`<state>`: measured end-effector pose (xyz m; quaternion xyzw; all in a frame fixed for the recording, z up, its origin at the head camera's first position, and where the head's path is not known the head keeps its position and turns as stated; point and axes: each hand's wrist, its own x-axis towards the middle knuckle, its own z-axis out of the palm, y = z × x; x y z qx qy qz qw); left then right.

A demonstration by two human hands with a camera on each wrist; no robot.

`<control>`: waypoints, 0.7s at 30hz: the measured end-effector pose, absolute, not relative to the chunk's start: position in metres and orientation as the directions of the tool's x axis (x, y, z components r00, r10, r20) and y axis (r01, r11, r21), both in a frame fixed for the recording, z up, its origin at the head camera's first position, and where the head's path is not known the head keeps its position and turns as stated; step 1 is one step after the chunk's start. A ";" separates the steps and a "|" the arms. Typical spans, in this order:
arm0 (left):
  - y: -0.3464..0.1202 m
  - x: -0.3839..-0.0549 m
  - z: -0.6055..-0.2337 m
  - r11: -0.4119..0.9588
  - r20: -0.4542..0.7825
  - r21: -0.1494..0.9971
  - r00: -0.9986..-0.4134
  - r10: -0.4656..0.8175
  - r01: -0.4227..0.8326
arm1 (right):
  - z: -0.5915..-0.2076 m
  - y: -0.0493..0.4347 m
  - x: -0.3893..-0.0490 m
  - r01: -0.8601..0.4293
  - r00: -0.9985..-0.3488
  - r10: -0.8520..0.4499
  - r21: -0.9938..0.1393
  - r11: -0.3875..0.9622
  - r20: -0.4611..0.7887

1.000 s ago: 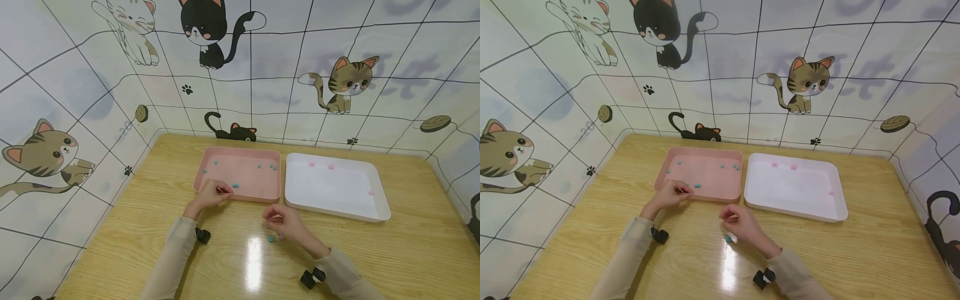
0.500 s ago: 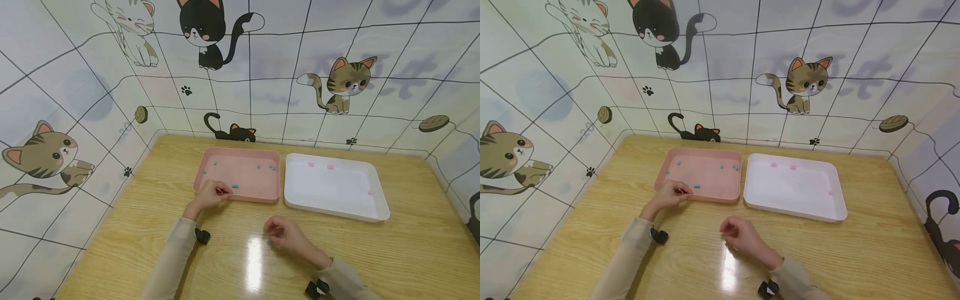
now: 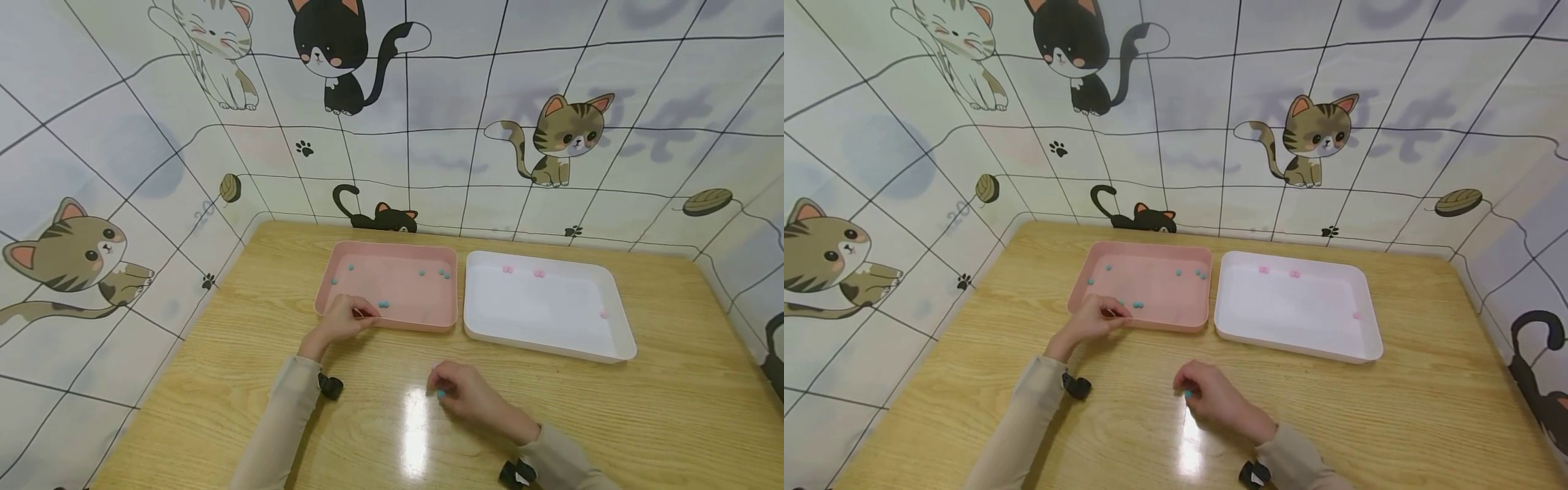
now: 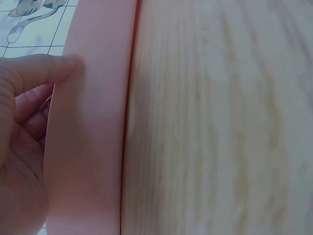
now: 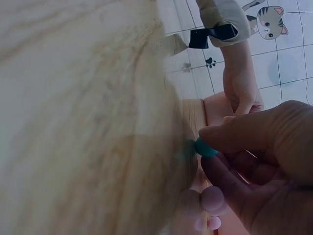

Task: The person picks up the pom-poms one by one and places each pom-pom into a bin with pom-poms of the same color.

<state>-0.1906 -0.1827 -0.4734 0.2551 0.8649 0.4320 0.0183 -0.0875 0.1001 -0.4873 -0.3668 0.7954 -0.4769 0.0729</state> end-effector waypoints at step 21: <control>-0.183 -0.191 -0.474 0.504 0.184 0.755 -0.873 0.451 0.419 | -0.465 0.098 -0.104 -0.479 -0.776 -0.574 -0.836 0.268 0.261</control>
